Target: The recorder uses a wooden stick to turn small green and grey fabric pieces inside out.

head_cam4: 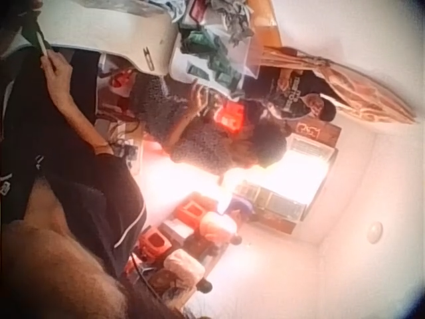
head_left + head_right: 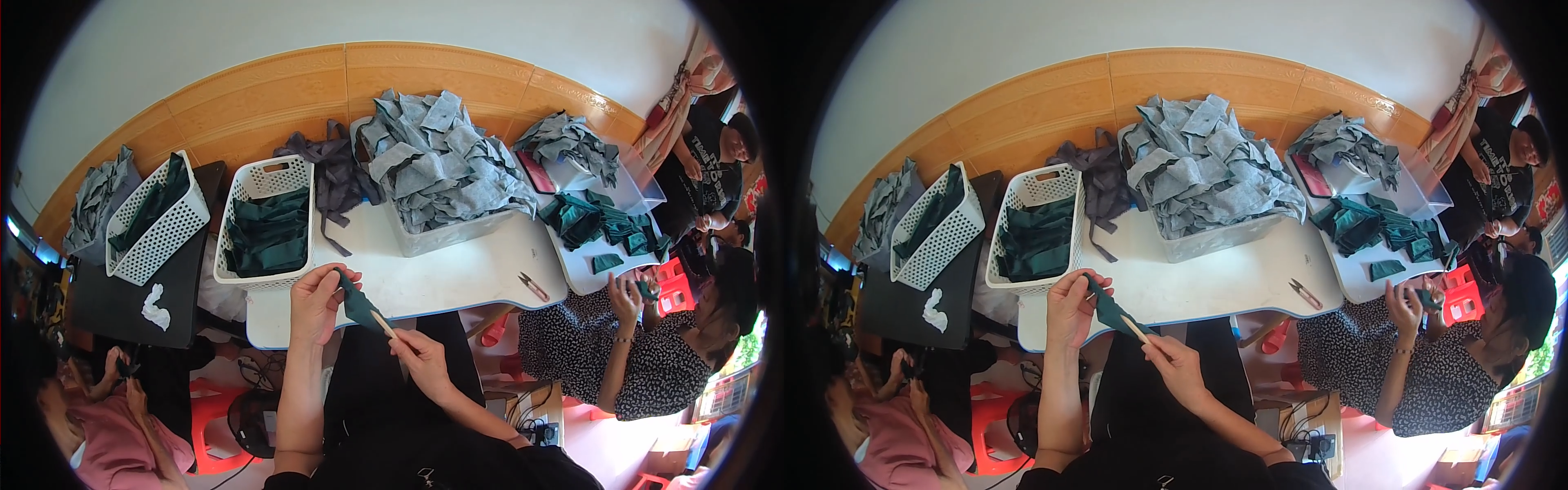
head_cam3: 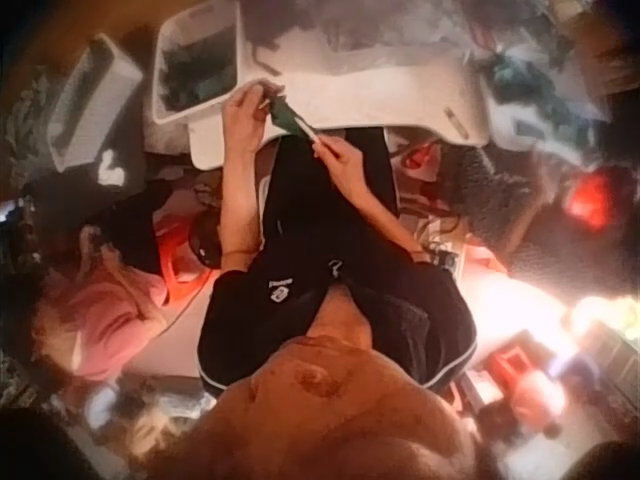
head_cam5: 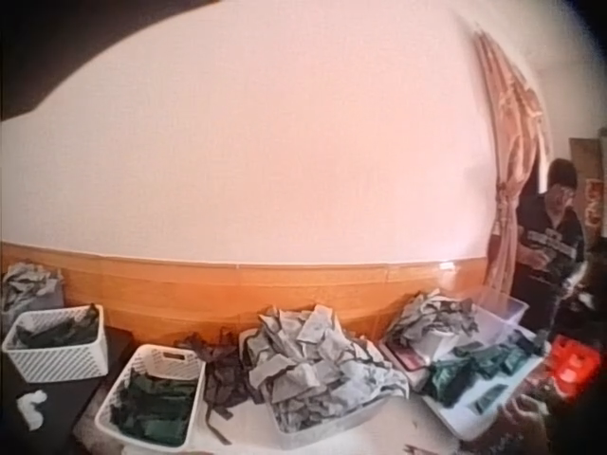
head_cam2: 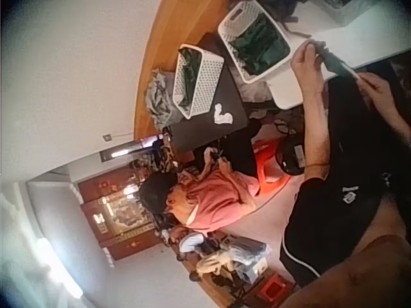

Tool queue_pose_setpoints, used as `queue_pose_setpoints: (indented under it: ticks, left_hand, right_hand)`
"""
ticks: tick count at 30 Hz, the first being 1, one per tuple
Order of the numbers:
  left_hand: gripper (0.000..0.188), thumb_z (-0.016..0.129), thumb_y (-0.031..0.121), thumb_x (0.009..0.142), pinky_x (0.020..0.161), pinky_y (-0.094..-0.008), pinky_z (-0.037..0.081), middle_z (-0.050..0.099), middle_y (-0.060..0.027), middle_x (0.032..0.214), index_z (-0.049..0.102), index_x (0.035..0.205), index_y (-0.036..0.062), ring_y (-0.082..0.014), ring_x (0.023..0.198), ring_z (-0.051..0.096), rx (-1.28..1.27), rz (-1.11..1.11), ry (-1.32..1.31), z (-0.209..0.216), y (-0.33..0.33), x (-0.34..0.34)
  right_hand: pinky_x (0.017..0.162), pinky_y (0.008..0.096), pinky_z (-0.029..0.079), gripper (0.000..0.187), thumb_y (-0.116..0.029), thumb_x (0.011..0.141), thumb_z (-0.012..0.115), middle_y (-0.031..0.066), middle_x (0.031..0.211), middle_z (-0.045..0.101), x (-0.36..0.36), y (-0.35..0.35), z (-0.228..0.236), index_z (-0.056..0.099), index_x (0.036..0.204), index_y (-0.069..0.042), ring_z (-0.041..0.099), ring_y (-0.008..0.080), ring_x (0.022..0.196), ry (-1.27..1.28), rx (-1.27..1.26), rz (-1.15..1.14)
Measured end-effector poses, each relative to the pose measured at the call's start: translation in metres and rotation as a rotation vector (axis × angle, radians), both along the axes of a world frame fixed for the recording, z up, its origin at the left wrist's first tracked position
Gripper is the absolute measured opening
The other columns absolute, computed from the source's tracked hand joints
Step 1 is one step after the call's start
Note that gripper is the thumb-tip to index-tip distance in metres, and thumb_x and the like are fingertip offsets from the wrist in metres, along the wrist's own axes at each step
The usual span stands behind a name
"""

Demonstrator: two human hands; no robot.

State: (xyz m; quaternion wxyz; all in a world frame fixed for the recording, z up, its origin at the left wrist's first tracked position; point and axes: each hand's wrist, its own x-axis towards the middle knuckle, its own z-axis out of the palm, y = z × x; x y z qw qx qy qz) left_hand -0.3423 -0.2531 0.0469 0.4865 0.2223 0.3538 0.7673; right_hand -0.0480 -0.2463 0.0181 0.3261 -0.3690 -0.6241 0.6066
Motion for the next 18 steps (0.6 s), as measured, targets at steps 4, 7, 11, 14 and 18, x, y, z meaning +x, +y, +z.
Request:
queue_pose_setpoints:
  ticks: [4,7,11,14,18]
  left_hand:
    - [0.024,0.086,0.008,0.130,0.108,-0.0477,0.081,0.095,-0.0179,0.130,0.092,0.149,-0.0060,-0.0325,0.120,0.096,-0.018,0.023,-0.039,-0.003,0.002,0.001]
    - [0.020,0.091,0.003,0.126,0.103,-0.0368,0.075,0.094,-0.0124,0.126,0.095,0.142,-0.0066,-0.0202,0.111,0.090,-0.053,0.038,0.010,-0.010,-0.003,-0.006]
    - [0.016,0.093,-0.001,0.122,0.099,-0.0293,0.066,0.090,-0.0045,0.119,0.098,0.136,-0.0077,-0.0123,0.107,0.082,-0.110,-0.025,0.265,-0.003,-0.004,-0.012]
    - [0.016,0.092,0.000,0.123,0.100,-0.0295,0.064,0.089,-0.0027,0.117,0.099,0.135,-0.0084,-0.0118,0.107,0.081,-0.141,-0.124,0.397,-0.010,-0.012,-0.032]
    - [0.020,0.092,0.005,0.125,0.104,-0.0325,0.066,0.088,-0.0040,0.119,0.098,0.139,-0.0087,-0.0124,0.108,0.079,-0.178,-0.246,0.317,-0.010,-0.012,-0.029]
  right_hand:
    - [0.081,0.0362,0.064,0.037,-0.003,0.122,0.093,0.0137,0.106,0.086,0.005,0.002,0.003,0.094,0.159,-0.003,0.081,0.0252,0.089,-0.120,0.430,-0.110]
    - [0.081,0.0430,0.068,0.035,0.000,0.119,0.094,0.0177,0.109,0.086,0.005,0.011,0.017,0.094,0.154,-0.001,0.084,0.0333,0.090,-0.194,0.749,-0.200]
    - [0.081,0.0480,0.070,0.036,0.003,0.115,0.096,0.0206,0.109,0.086,0.015,0.018,0.010,0.094,0.151,0.001,0.087,0.0387,0.092,-0.221,0.771,-0.177]
    - [0.073,0.0398,0.063,0.030,-0.005,0.124,0.092,0.0111,0.102,0.083,0.022,0.022,0.002,0.095,0.153,-0.002,0.079,0.0259,0.082,-0.205,0.719,-0.081]
    - [0.070,0.0263,0.045,0.030,-0.019,0.136,0.081,-0.0035,0.101,0.077,0.022,0.006,-0.020,0.096,0.156,-0.002,0.059,0.0053,0.081,0.182,-0.556,0.190]
